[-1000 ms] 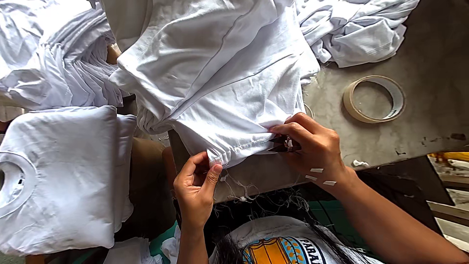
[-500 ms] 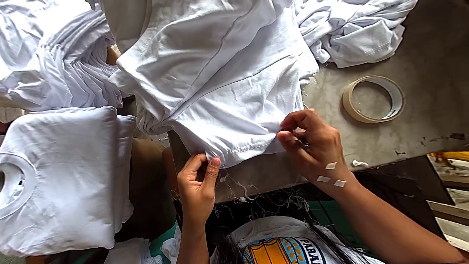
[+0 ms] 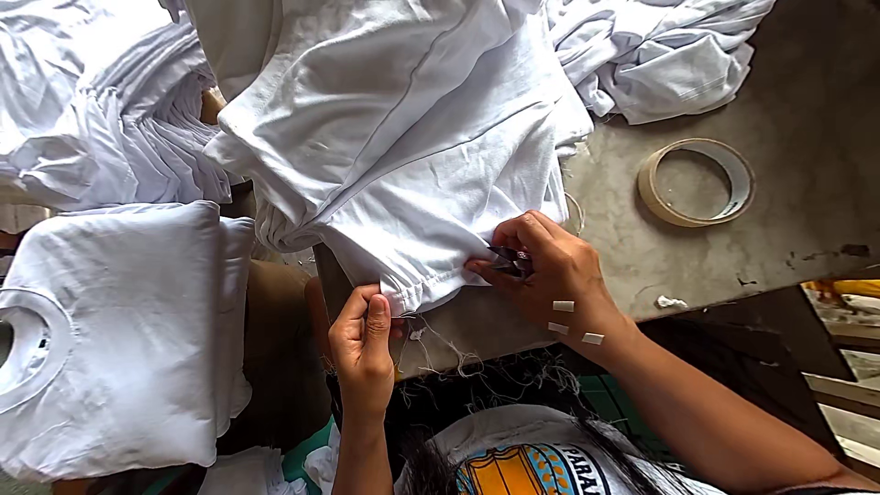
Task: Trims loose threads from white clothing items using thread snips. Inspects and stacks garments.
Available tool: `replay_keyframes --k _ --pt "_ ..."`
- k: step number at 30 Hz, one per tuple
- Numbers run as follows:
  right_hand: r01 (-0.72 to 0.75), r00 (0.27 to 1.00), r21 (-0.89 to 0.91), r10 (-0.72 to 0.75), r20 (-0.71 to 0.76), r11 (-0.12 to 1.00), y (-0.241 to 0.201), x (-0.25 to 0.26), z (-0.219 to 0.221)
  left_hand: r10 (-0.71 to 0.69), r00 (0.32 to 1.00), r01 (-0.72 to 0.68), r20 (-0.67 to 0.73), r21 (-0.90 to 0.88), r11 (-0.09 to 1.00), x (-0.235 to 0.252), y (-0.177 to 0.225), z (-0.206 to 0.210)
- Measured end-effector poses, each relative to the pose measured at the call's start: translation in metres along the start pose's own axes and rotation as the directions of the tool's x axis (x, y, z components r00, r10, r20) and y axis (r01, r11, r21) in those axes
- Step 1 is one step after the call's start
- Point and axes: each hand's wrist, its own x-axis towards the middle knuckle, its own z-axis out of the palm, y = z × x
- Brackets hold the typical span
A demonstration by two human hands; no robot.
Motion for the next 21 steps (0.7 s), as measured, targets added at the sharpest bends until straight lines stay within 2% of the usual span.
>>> replay_keyframes --k 1,3,5,7,11,15,18,21 --pt "-0.004 1.0 0.006 0.004 0.007 1.0 0.0 0.001 0.0 0.044 0.998 -0.042 -0.04 0.063 0.997 -0.001 -0.001 0.002" --pt "-0.01 1.0 0.025 0.009 0.016 1.0 0.0 0.002 0.0 0.223 0.969 -0.176 -0.107 0.334 0.926 -0.006 -0.003 0.005" --pt "-0.008 1.0 0.039 0.008 0.017 0.999 0.002 0.004 0.0 0.408 0.909 -0.298 -0.081 0.56 0.773 -0.01 0.001 0.012" --pt "-0.023 0.999 0.043 0.022 0.044 0.999 0.002 0.005 -0.001 0.474 0.881 -0.386 0.012 0.599 0.701 -0.012 0.013 0.027" --pt "-0.017 0.997 0.043 0.014 0.074 0.999 0.003 0.007 -0.002 0.46 0.866 -0.492 0.197 0.509 0.706 -0.012 0.016 0.07" --pt "0.003 0.998 0.008 -0.003 0.063 1.0 0.004 0.005 -0.001 0.466 0.848 -0.527 0.253 0.508 0.681 -0.016 0.007 0.093" --pt "0.004 0.999 0.016 -0.004 0.035 1.0 0.001 0.007 0.001 0.424 0.866 -0.499 0.265 0.466 0.731 -0.022 0.019 0.082" --pt "0.006 1.0 0.045 -0.007 0.028 0.999 0.002 0.006 0.003 0.301 0.937 -0.348 0.176 0.477 0.807 -0.018 0.036 0.046"
